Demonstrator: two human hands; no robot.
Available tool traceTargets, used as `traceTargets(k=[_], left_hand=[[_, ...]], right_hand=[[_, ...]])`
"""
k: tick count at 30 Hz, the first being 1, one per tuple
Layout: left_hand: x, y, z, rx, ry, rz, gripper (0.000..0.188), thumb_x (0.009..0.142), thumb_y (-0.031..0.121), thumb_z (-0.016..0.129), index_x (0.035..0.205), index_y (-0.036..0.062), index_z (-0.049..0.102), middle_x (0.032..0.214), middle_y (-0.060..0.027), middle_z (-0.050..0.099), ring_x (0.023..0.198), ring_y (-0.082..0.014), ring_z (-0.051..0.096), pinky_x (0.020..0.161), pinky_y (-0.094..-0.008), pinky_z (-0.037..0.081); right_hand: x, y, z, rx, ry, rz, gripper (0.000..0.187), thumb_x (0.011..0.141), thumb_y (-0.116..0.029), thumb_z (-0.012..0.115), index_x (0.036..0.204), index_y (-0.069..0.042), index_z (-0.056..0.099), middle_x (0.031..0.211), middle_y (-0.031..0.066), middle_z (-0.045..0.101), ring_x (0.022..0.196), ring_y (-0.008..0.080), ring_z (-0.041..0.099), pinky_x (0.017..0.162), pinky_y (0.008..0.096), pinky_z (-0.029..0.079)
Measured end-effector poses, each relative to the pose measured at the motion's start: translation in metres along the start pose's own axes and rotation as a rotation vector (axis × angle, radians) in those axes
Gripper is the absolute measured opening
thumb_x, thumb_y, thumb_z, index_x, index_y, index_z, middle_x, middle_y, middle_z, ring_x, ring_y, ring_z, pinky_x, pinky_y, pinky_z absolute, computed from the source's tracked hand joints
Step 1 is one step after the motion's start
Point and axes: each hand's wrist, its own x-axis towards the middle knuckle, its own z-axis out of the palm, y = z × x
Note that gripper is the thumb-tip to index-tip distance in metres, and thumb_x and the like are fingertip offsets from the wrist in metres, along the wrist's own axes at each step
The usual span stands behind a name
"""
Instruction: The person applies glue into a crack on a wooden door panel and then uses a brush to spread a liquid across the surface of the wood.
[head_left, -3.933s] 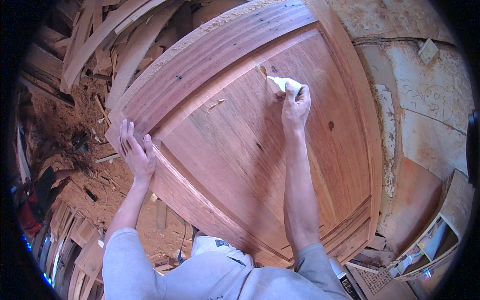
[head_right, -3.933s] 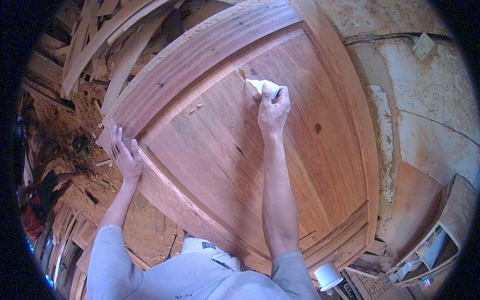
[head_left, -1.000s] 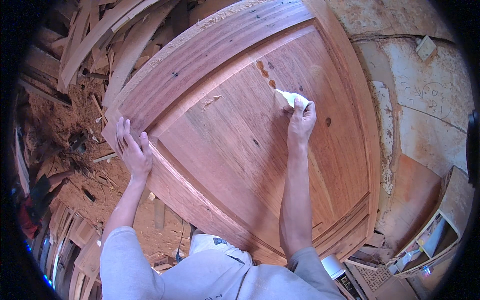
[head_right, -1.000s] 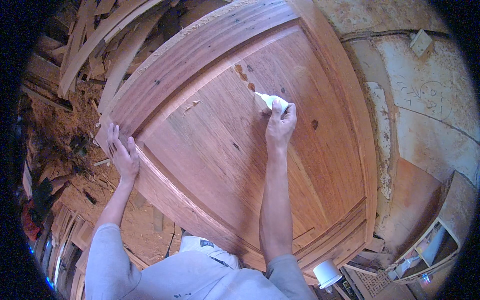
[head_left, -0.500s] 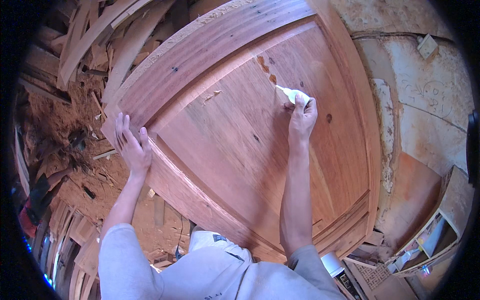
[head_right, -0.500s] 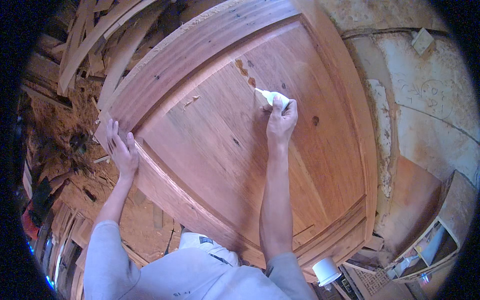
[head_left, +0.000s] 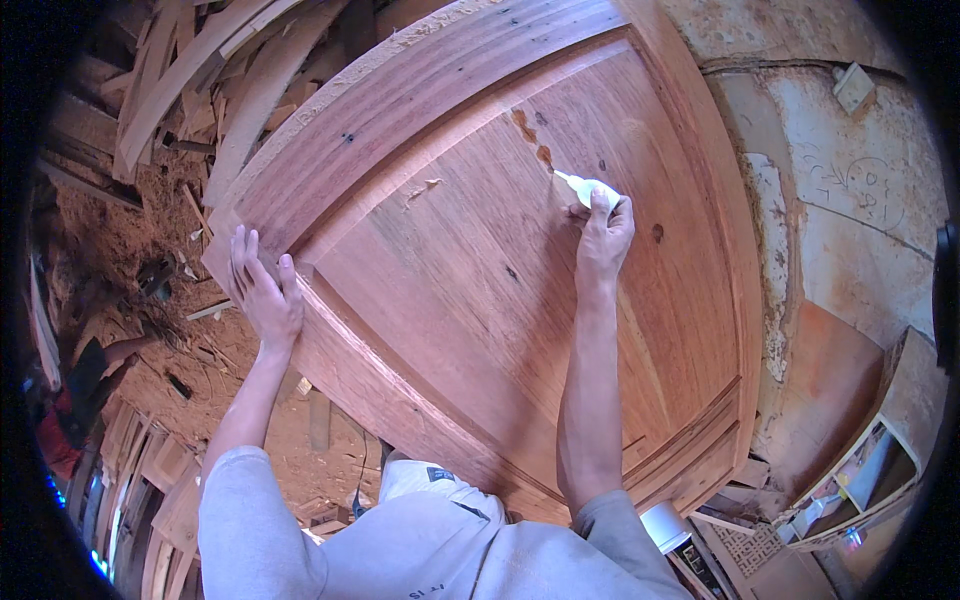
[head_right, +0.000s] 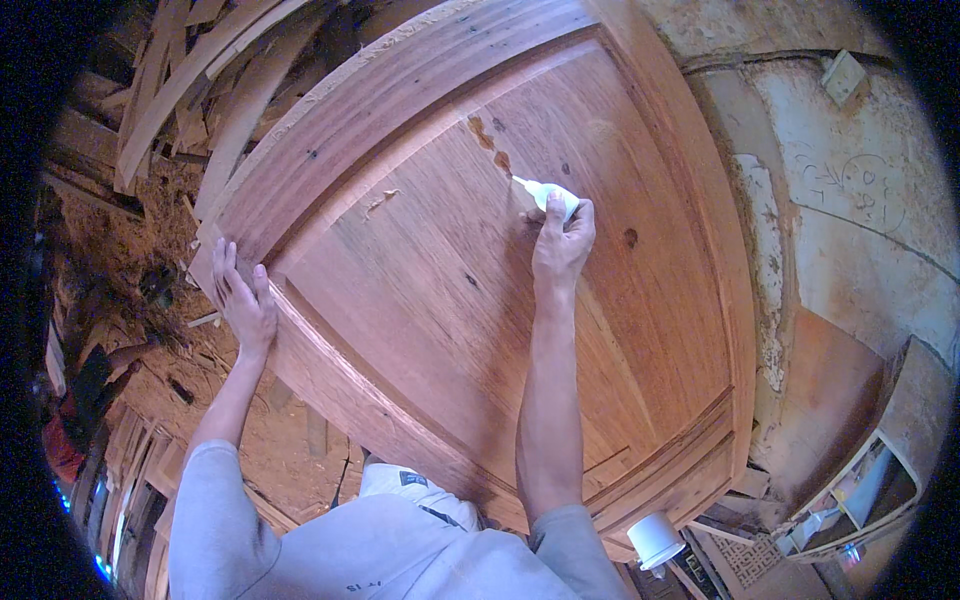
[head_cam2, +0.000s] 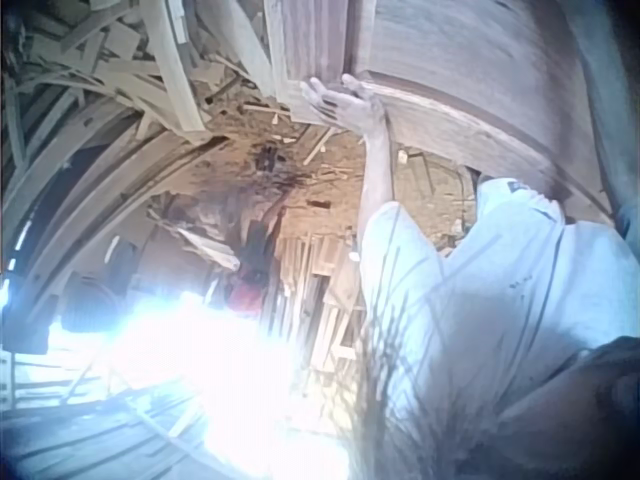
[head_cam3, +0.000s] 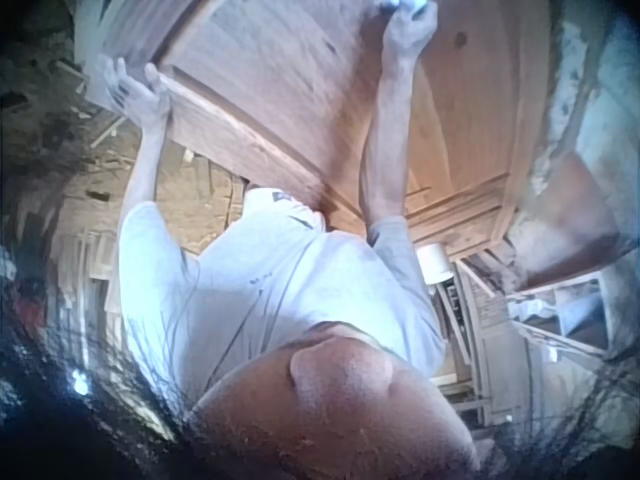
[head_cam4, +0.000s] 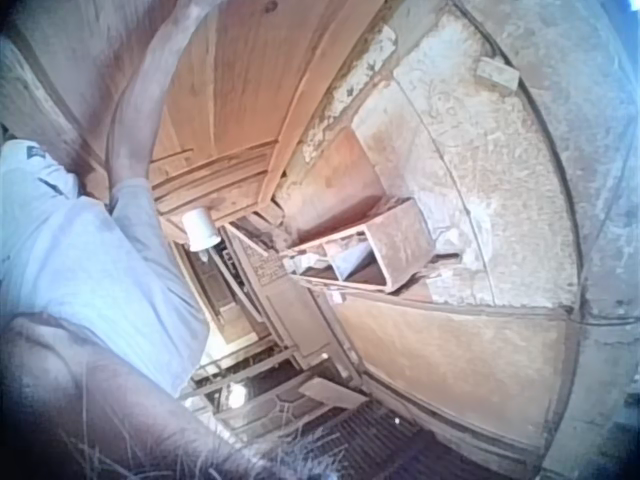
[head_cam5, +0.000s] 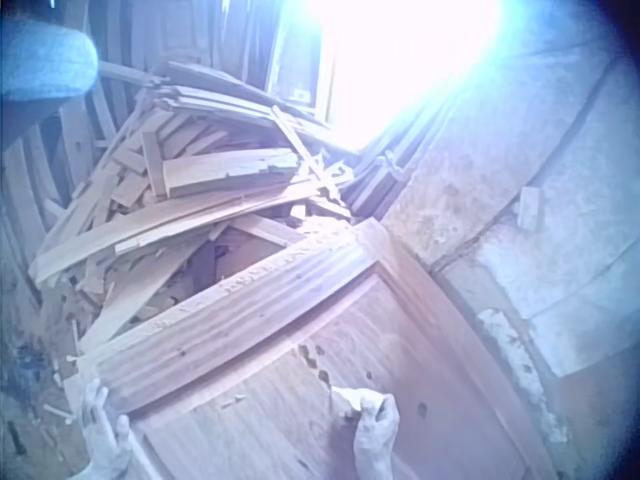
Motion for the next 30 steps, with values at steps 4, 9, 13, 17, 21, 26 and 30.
traceTargets(k=[4,9,13,17,21,26,30], left_hand=[[0.0,-0.001,-0.001,0.002,0.007,0.009,0.054,0.099,0.029,0.053,0.143,0.0014,0.04,0.152,-0.0174,0.038,0.142,-0.0342,0.033,0.117,-0.0471,0.023],[0.001,0.001,0.0,0.001,0.024,0.013,0.054,0.097,0.029,0.054,0.142,0.0016,0.042,0.151,-0.0162,0.04,0.141,-0.0339,0.035,0.117,-0.0487,0.024],[0.0,0.001,0.001,0.007,0.023,-0.002,0.054,0.097,0.031,0.053,0.141,0.002,0.043,0.151,-0.0165,0.04,0.141,-0.034,0.035,0.117,-0.0484,0.024],[-0.002,-0.002,0.001,0.012,0.023,-0.016,0.054,0.097,0.033,0.053,0.141,0.0023,0.044,0.151,-0.017,0.04,0.142,-0.0338,0.035,0.117,-0.0488,0.023],[-0.001,-0.003,0.001,0.006,0.009,-0.031,0.056,0.098,0.036,0.052,0.142,0.0021,0.042,0.151,-0.0169,0.039,0.142,-0.0337,0.033,0.117,-0.0508,0.022],[0.005,0.007,-0.002,0.011,-0.003,-0.018,0.057,0.097,0.035,0.053,0.142,0.0027,0.041,0.151,-0.017,0.039,0.142,-0.0341,0.033,0.117,-0.0506,0.022],[-0.001,-0.005,-0.001,-0.001,0.019,-0.046,0.058,0.096,0.035,0.055,0.142,0.0028,0.042,0.151,-0.0173,0.04,0.142,-0.0346,0.033,0.118,-0.0503,0.021]], right_hand=[[0.0,0.0,-0.001,0.01,-0.017,0.013,0.025,0.102,-0.026,0.057,0.099,-0.002,0.056,0.085,0.0058,0.064,0.069,0.0106,0.062,0.063,0.0282,0.056],[0.003,0.003,-0.001,-0.038,-0.012,-0.011,0.023,0.102,-0.025,0.057,0.099,-0.002,0.056,0.084,0.0059,0.064,0.068,0.0106,0.062,0.061,0.0281,0.056],[0.008,0.011,-0.006,-0.113,0.004,-0.051,0.022,0.102,-0.024,0.057,0.1,-0.002,0.057,0.084,0.0055,0.064,0.067,0.0107,0.062,0.06,0.0282,0.056],[-0.003,-0.006,0.004,0.078,0.04,0.049,0.022,0.101,-0.023,0.058,0.096,-0.001,0.058,0.082,0.0048,0.063,0.07,0.0116,0.061,0.066,0.0297,0.055],[-0.01,-0.004,-0.001,0.287,0.03,0.127,0.022,0.101,-0.025,0.057,0.098,-0.003,0.059,0.084,0.0051,0.064,0.072,0.0138,0.063,0.071,0.0318,0.055],[-0.039,-0.004,-0.02,0.675,0.164,0.414,0.025,0.095,-0.03,0.065,0.104,-0.007,0.064,0.081,0.001,0.063,0.075,0.0136,0.061,0.073,0.0303,0.054],[-0.082,-0.022,-0.028,0.665,0.162,0.458,0.028,0.095,-0.034,0.065,0.104,-0.008,0.063,0.077,0.0003,0.06,0.073,0.0132,0.058,0.069,0.0266,0.05]])
